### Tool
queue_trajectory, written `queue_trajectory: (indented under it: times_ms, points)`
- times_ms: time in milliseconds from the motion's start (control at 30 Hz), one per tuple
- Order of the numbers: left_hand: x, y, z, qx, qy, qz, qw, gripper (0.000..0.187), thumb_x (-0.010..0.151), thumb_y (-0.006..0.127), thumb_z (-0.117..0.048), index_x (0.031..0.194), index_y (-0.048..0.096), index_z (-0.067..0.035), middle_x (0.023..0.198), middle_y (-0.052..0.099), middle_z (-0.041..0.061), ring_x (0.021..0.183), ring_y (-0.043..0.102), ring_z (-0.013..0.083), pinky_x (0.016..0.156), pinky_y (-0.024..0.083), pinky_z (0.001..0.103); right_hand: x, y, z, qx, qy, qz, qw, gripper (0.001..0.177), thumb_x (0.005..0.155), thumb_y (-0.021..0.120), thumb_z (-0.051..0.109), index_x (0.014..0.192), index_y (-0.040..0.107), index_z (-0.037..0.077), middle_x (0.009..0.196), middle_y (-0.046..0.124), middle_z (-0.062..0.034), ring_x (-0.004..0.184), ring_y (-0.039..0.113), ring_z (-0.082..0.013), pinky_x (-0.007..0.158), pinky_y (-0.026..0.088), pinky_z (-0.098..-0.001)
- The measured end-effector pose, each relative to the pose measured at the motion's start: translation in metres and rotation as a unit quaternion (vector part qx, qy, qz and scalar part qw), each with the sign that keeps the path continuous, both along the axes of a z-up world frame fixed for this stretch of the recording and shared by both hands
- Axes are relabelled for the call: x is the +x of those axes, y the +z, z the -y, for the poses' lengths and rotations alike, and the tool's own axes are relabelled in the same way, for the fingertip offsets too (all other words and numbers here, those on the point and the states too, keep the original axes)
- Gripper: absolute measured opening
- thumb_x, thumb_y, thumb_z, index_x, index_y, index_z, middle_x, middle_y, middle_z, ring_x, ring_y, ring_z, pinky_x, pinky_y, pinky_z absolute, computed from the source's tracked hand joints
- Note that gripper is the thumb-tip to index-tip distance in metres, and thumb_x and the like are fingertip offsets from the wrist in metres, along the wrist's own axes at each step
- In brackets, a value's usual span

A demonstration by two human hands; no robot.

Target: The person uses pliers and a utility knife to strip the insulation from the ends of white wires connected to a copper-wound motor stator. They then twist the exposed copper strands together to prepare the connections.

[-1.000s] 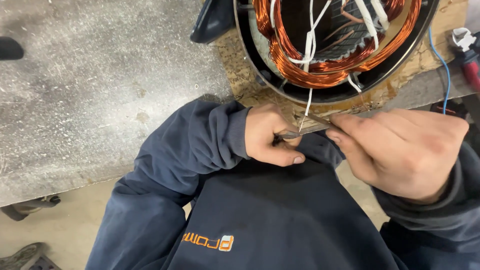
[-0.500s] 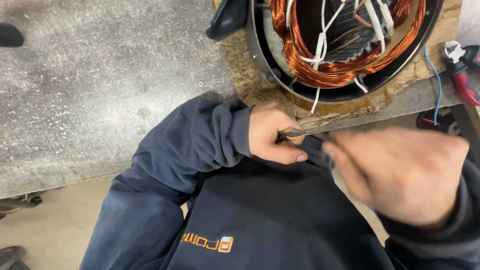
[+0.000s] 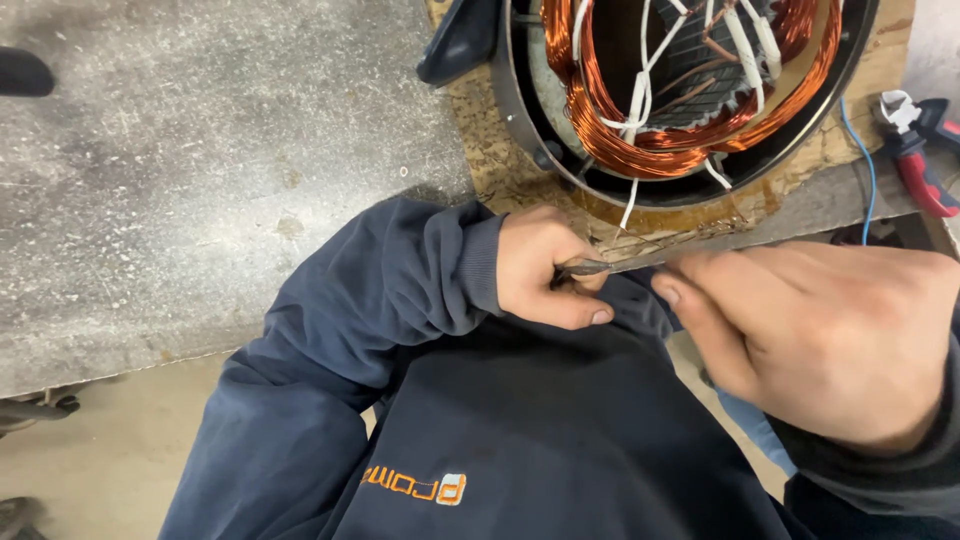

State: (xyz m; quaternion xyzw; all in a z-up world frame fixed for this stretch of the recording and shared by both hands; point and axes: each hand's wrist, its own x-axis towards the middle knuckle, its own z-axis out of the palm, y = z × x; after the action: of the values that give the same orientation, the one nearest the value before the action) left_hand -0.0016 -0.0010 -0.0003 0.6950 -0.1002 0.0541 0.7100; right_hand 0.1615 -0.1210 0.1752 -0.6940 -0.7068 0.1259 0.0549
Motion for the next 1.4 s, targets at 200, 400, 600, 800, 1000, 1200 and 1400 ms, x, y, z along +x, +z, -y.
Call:
queue_trajectory:
  times_ms: [200, 400, 600, 800, 1000, 1200, 1400]
  points:
    - [0.000, -0.003, 0.001, -0.005, -0.015, -0.017, 1.000, 0.039, 0.094, 0.077, -0.024, 0.068, 0.052, -0.008, 0.058, 0.047, 0.004, 0.051, 0.044, 0.0206, 0.054, 0.038, 0.037, 0.001, -0.007, 0.007, 0.028, -0.027, -0.036, 0.999, 0.013, 0.088, 0.079, 0.019, 0.085, 0.072, 0.008, 0.072, 0.068, -0.0046, 0.062, 0.066, -0.0242, 0.056, 0.047, -0.0343]
    - [0.001, -0.002, 0.001, -0.008, -0.020, -0.017, 1.000, 0.039, 0.094, 0.077, -0.024, 0.067, 0.053, -0.008, 0.057, 0.047, 0.004, 0.051, 0.044, 0.0197, 0.053, 0.038, 0.037, -0.001, -0.003, 0.003, -0.003, -0.057, -0.031, 0.998, 0.014, 0.084, 0.081, 0.018, 0.077, 0.074, 0.008, 0.061, 0.065, -0.0079, 0.053, 0.064, -0.0265, 0.050, 0.046, -0.0369]
    - [-0.001, -0.001, 0.001, -0.006, -0.012, -0.023, 1.000, 0.040, 0.093, 0.077, -0.026, 0.067, 0.053, -0.009, 0.057, 0.047, 0.004, 0.051, 0.043, 0.0200, 0.053, 0.038, 0.037, -0.001, -0.006, 0.004, -0.004, -0.037, -0.047, 0.998, 0.013, 0.081, 0.081, 0.018, 0.077, 0.075, 0.007, 0.060, 0.066, -0.0060, 0.051, 0.064, -0.0257, 0.048, 0.044, -0.0374]
    - [-0.002, -0.006, 0.002, 0.030, 0.012, -0.003, 0.999, 0.040, 0.093, 0.078, -0.029, 0.069, 0.054, -0.006, 0.060, 0.051, 0.009, 0.053, 0.048, 0.0272, 0.054, 0.040, 0.040, 0.012, -0.013, 0.028, 0.004, -0.011, -0.079, 0.997, 0.012, 0.094, 0.078, 0.022, 0.095, 0.073, 0.010, 0.076, 0.069, -0.0045, 0.063, 0.068, -0.0217, 0.057, 0.048, -0.0305]
    - [-0.001, 0.022, -0.010, 0.257, 0.042, -0.108, 0.959, 0.035, 0.087, 0.071, -0.044, 0.074, 0.073, -0.011, 0.063, 0.067, 0.015, 0.062, 0.066, 0.0382, 0.058, 0.052, 0.049, 0.042, -0.014, 0.079, -0.025, -0.184, -0.175, 0.967, 0.048, 0.087, 0.075, 0.028, 0.127, 0.069, 0.002, 0.089, 0.064, -0.0045, 0.068, 0.058, -0.0153, 0.067, 0.046, -0.0242]
    - [-0.005, 0.023, -0.010, 0.307, 0.060, -0.117, 0.942, 0.035, 0.089, 0.068, -0.045, 0.078, 0.073, -0.012, 0.062, 0.068, 0.013, 0.058, 0.067, 0.0372, 0.058, 0.055, 0.050, 0.006, 0.007, 0.008, -0.015, -0.023, 0.022, 0.999, 0.036, 0.073, 0.087, 0.015, 0.104, 0.075, 0.000, 0.067, 0.055, -0.0090, 0.055, 0.049, -0.0254, 0.056, 0.040, -0.0393]
    - [-0.005, 0.022, -0.008, 0.318, 0.071, -0.118, 0.938, 0.033, 0.087, 0.068, -0.045, 0.083, 0.075, -0.013, 0.058, 0.066, 0.013, 0.055, 0.066, 0.0378, 0.053, 0.053, 0.050, -0.002, 0.011, -0.037, -0.011, 0.148, 0.050, 0.988, 0.025, 0.072, 0.090, 0.010, 0.092, 0.079, 0.004, 0.050, 0.047, -0.0040, 0.041, 0.043, -0.0237, 0.042, 0.036, -0.0394]
